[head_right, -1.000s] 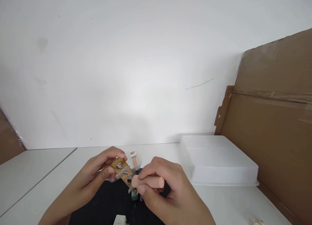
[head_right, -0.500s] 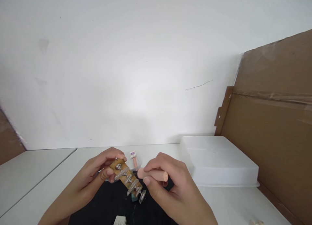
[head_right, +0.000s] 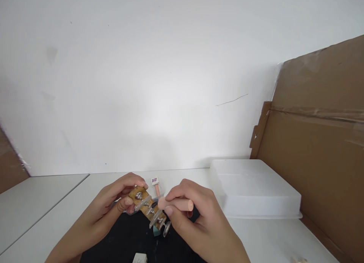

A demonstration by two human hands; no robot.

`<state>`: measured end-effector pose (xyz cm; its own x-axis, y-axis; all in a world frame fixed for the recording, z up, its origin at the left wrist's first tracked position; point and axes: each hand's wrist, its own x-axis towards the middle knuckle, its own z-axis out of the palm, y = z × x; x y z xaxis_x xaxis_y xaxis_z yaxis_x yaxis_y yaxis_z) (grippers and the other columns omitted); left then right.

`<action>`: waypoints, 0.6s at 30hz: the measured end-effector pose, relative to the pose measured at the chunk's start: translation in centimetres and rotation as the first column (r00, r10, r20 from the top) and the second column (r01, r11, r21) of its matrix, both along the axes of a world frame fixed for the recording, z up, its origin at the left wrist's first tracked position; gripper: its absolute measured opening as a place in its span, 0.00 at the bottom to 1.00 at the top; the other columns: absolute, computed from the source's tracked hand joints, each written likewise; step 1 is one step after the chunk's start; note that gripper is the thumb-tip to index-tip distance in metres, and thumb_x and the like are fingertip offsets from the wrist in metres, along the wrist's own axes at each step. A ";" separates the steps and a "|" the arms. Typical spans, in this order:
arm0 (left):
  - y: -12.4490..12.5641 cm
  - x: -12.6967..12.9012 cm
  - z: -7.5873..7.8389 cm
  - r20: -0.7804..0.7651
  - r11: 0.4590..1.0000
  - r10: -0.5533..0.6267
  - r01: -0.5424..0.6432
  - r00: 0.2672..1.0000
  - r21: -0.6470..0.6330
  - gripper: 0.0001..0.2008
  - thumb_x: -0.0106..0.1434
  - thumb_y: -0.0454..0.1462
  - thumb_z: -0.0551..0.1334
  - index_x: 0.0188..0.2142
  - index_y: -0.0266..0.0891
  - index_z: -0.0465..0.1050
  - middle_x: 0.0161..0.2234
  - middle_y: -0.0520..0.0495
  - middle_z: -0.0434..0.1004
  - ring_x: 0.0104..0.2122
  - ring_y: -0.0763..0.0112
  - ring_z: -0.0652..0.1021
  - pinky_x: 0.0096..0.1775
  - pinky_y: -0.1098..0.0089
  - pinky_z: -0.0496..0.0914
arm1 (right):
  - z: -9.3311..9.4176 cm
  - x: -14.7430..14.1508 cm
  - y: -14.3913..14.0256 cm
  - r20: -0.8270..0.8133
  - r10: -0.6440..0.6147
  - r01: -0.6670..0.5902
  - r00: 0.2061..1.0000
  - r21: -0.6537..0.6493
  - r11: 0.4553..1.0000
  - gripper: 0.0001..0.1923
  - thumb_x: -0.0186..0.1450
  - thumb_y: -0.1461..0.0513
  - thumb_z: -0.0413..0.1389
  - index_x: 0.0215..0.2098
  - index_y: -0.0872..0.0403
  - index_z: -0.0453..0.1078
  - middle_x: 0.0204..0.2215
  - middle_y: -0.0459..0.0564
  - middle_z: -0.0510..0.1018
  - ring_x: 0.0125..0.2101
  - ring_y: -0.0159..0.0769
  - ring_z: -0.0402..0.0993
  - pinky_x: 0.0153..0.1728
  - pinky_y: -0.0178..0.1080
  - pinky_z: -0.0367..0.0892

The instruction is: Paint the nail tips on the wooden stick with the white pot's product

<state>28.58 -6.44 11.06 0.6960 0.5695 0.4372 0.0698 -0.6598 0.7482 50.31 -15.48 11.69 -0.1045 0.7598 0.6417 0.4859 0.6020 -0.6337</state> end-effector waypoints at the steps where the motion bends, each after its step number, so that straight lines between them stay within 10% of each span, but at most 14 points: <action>1: 0.0 0.0 0.0 -0.005 1.000 0.004 -0.004 1.000 0.007 0.09 0.70 0.39 0.48 0.47 0.52 0.62 0.38 0.53 0.66 0.30 0.74 0.69 0.32 0.74 0.66 | 0.0 0.1 0.0 -0.009 -0.011 0.011 1.000 0.002 1.000 0.05 0.66 0.65 0.51 0.34 0.50 0.68 0.27 0.45 0.73 0.26 0.33 0.67 0.25 0.33 0.63; 18: 0.1 -0.1 0.3 -0.010 0.996 0.060 -0.059 0.998 0.072 0.08 0.68 0.40 0.52 0.46 0.50 0.65 0.37 0.52 0.67 0.30 0.71 0.68 0.32 0.71 0.64 | 0.7 0.3 -0.4 0.021 -0.056 0.053 0.998 0.134 0.990 0.05 0.63 0.67 0.54 0.34 0.49 0.66 0.21 0.42 0.72 0.20 0.31 0.67 0.22 0.31 0.65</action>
